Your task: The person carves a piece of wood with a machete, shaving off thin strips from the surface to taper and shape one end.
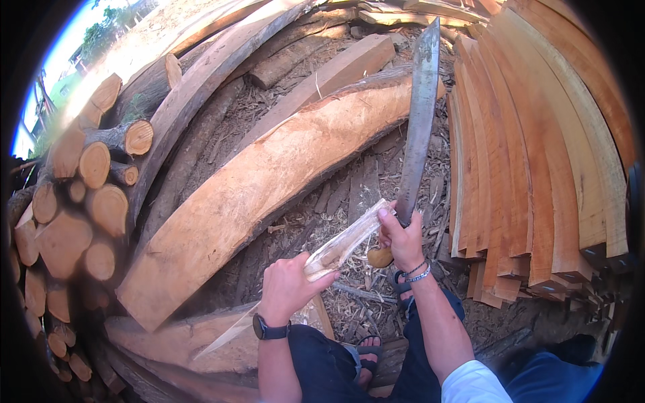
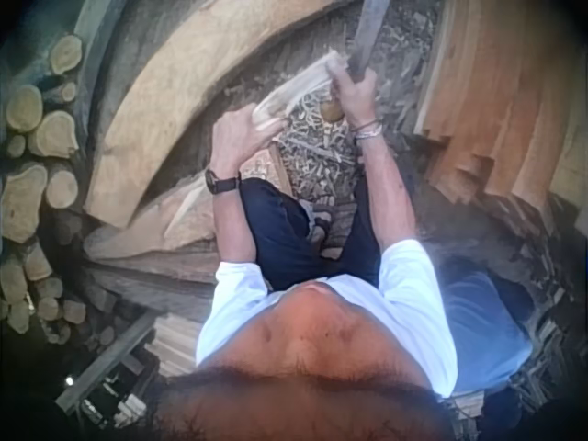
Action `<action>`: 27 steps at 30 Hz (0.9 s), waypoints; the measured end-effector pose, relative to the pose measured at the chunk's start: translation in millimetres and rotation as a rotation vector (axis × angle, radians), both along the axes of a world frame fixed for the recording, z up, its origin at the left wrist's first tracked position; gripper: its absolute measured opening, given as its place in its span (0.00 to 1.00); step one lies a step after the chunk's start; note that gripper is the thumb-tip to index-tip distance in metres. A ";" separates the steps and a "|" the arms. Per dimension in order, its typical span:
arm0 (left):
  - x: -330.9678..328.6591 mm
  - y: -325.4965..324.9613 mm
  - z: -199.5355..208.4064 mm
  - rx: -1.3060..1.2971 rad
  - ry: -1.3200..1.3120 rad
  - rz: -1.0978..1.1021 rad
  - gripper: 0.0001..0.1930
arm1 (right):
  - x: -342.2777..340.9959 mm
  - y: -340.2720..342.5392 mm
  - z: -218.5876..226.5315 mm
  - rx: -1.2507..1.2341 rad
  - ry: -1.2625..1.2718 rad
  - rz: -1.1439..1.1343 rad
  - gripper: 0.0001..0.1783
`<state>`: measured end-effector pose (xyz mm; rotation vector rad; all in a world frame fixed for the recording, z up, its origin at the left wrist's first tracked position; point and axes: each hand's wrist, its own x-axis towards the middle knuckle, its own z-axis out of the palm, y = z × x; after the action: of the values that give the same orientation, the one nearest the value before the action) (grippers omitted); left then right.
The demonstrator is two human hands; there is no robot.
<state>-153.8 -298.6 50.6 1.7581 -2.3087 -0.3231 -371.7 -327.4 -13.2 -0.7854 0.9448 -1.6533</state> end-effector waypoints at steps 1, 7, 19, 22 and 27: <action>0.0 0.0 0.1 0.003 -0.001 0.001 0.29 | -0.3 -0.2 0.1 0.000 0.006 -0.009 0.16; 1.0 -1.0 0.6 0.059 -0.040 -0.008 0.33 | -5.9 -3.8 -2.0 0.026 0.097 -0.033 0.14; 5.2 -0.5 -2.7 0.083 -0.102 -0.015 0.32 | -11.1 -13.0 1.5 0.060 0.121 -0.078 0.08; 5.0 -0.3 -0.3 0.102 -0.127 -0.011 0.32 | -14.4 -14.5 -2.1 0.092 0.131 -0.045 0.07; 5.6 -1.5 -2.6 0.116 -0.136 -0.004 0.33 | -15.9 -16.4 -6.6 0.099 0.232 -0.027 0.06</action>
<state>-148.2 -300.1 48.0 1.8853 -2.4323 -0.3557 -387.6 -343.8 -19.8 -0.9139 1.1946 -1.5479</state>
